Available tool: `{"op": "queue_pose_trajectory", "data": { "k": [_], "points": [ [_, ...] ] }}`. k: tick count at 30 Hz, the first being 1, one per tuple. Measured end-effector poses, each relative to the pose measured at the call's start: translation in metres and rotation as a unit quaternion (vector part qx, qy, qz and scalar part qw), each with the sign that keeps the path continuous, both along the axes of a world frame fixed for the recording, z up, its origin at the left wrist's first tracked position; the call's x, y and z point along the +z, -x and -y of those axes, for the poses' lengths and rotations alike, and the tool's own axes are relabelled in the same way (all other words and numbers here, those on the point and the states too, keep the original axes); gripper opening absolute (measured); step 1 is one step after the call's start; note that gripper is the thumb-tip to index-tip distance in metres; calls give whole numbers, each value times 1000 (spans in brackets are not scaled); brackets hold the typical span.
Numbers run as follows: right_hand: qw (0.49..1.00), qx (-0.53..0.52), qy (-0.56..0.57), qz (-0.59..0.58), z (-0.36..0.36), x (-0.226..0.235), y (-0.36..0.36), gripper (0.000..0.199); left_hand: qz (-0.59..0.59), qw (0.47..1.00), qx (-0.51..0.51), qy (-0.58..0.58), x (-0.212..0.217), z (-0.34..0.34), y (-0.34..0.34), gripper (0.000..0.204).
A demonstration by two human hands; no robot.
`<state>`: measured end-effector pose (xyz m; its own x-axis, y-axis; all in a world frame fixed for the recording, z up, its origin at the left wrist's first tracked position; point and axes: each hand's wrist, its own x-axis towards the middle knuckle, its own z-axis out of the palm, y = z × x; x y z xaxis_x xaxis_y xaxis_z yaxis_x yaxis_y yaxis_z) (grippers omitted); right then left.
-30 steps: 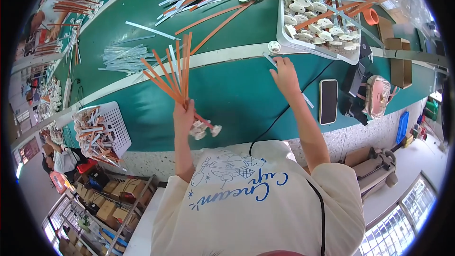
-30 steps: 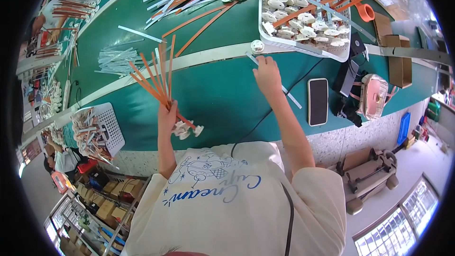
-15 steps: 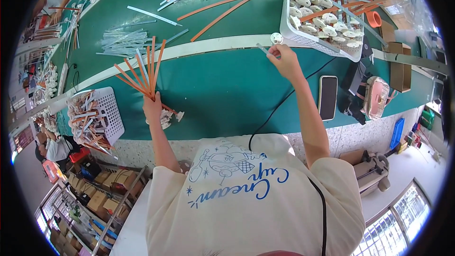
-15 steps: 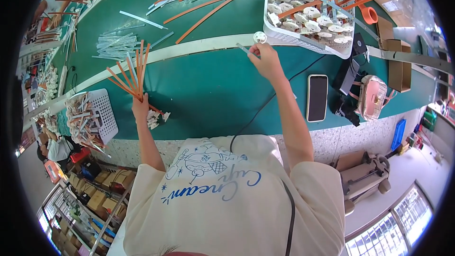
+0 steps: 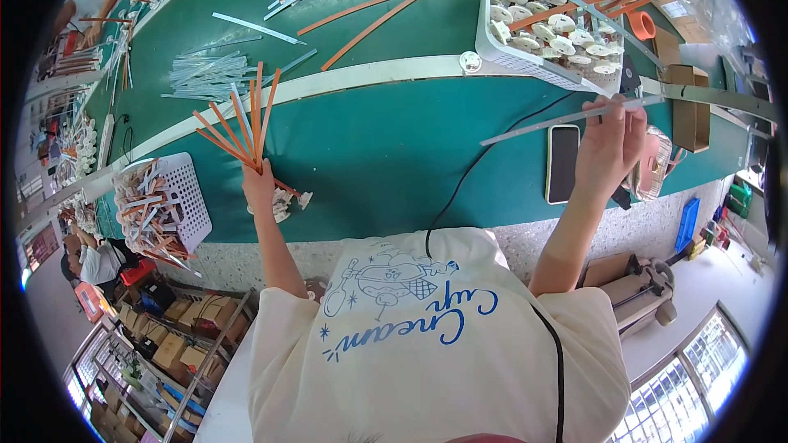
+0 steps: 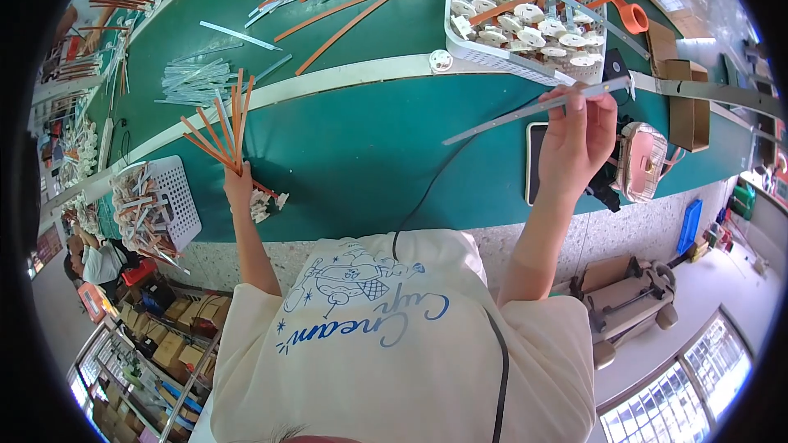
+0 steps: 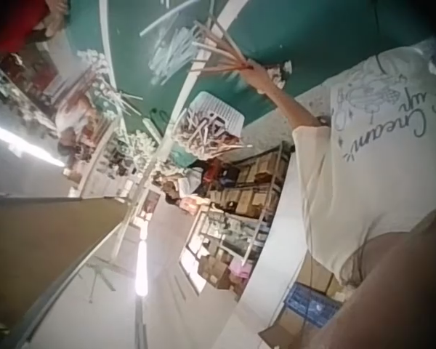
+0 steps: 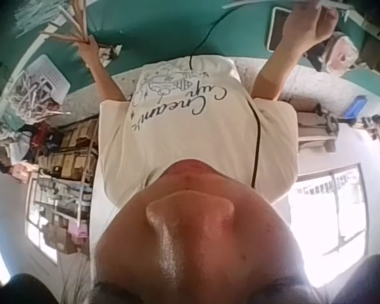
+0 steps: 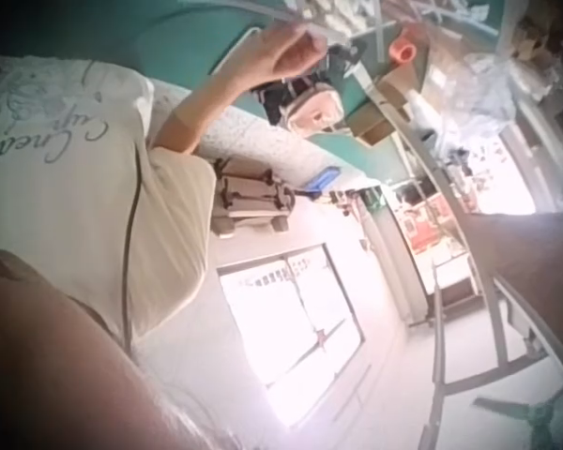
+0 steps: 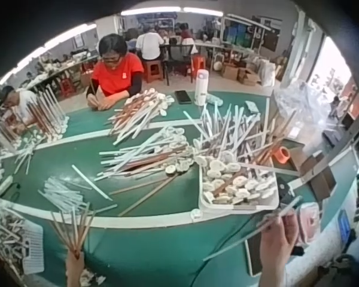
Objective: Assembling electronic wire components into plastic housings at a factory workstation.
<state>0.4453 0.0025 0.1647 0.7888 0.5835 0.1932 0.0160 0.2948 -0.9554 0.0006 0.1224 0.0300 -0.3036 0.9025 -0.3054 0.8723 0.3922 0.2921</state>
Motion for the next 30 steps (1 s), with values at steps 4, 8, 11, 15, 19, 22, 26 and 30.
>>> {"op": "queue_pose_trajectory", "data": {
  "k": [4,8,11,15,19,22,26,30],
  "points": [
    [987,126,89,-32,-12,-30,-1,9,1,1000,2,-13,-6,0,6,45],
    [946,203,249,-43,-29,-71,21,16,-2,1000,-17,-10,-10,-1,9,45],
    [941,201,267,-50,-36,-89,33,17,-9,1000,4,-8,-3,2,-2,44],
    [947,201,246,-49,-41,-97,38,16,-31,999,7,-9,-6,1,2,43],
    [910,191,353,105,-50,-102,36,16,-9,1000,17,-1,-7,1,5,42],
    [878,158,361,273,-59,-123,39,19,-38,999,-1,12,-12,-1,9,45],
    [843,134,382,355,-62,-148,40,23,-32,999,17,18,-2,-2,-5,46],
    [820,111,425,367,-62,-137,46,23,-36,999,19,30,1,0,-1,49]
  ]
}}
